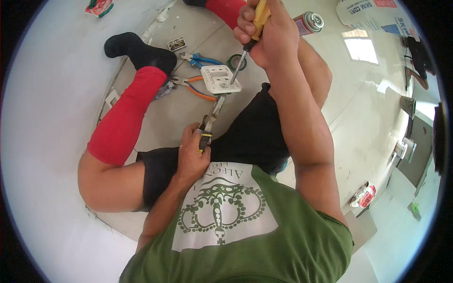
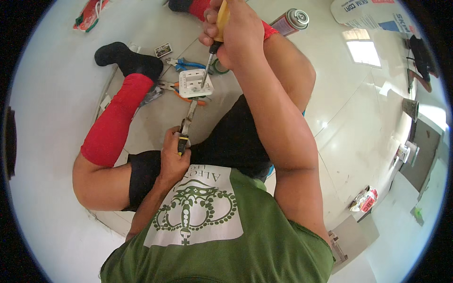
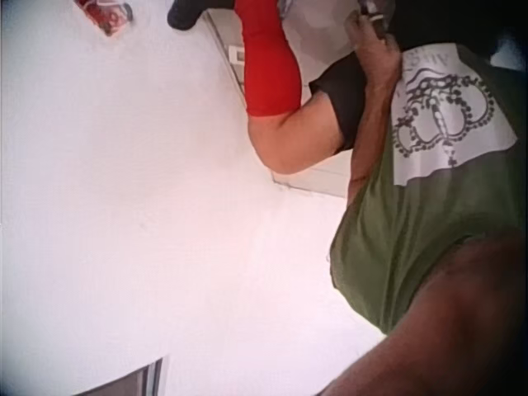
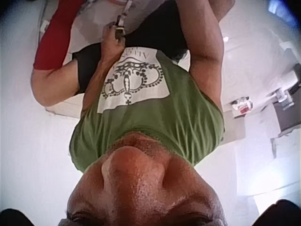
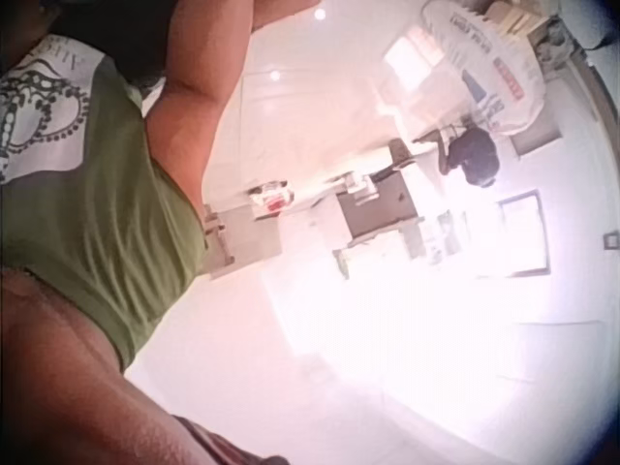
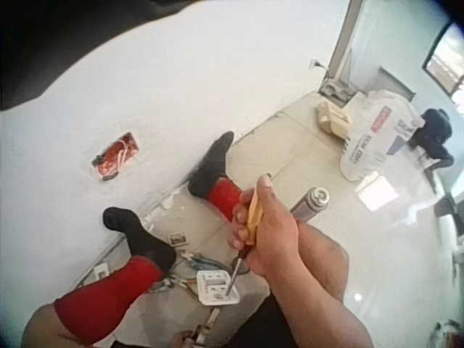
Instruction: Installing an electrical wall socket using hand tools.
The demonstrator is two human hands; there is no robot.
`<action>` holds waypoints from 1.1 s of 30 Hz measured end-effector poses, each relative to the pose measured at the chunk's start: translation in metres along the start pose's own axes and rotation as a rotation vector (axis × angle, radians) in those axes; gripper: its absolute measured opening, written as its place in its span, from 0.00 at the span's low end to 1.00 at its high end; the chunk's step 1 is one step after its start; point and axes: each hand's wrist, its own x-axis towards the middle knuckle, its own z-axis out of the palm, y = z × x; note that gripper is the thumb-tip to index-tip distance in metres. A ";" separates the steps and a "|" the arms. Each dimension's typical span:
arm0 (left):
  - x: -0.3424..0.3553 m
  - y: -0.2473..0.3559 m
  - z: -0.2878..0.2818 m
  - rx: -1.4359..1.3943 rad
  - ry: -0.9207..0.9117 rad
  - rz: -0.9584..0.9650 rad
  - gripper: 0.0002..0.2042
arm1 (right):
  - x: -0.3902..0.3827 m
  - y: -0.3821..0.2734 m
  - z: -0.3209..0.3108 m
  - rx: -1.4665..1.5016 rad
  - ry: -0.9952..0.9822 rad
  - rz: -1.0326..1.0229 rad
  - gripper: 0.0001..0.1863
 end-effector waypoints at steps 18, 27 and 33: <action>0.002 -0.004 0.002 -0.109 -0.058 -0.050 0.20 | 0.015 0.014 0.000 -0.042 0.029 -0.146 0.20; 0.001 -0.002 0.001 -0.092 -0.042 -0.037 0.22 | 0.015 0.019 0.000 -0.028 -0.025 -0.162 0.20; 0.001 0.001 0.000 -0.101 -0.056 -0.040 0.19 | 0.008 0.021 0.008 -0.068 -0.002 -0.174 0.19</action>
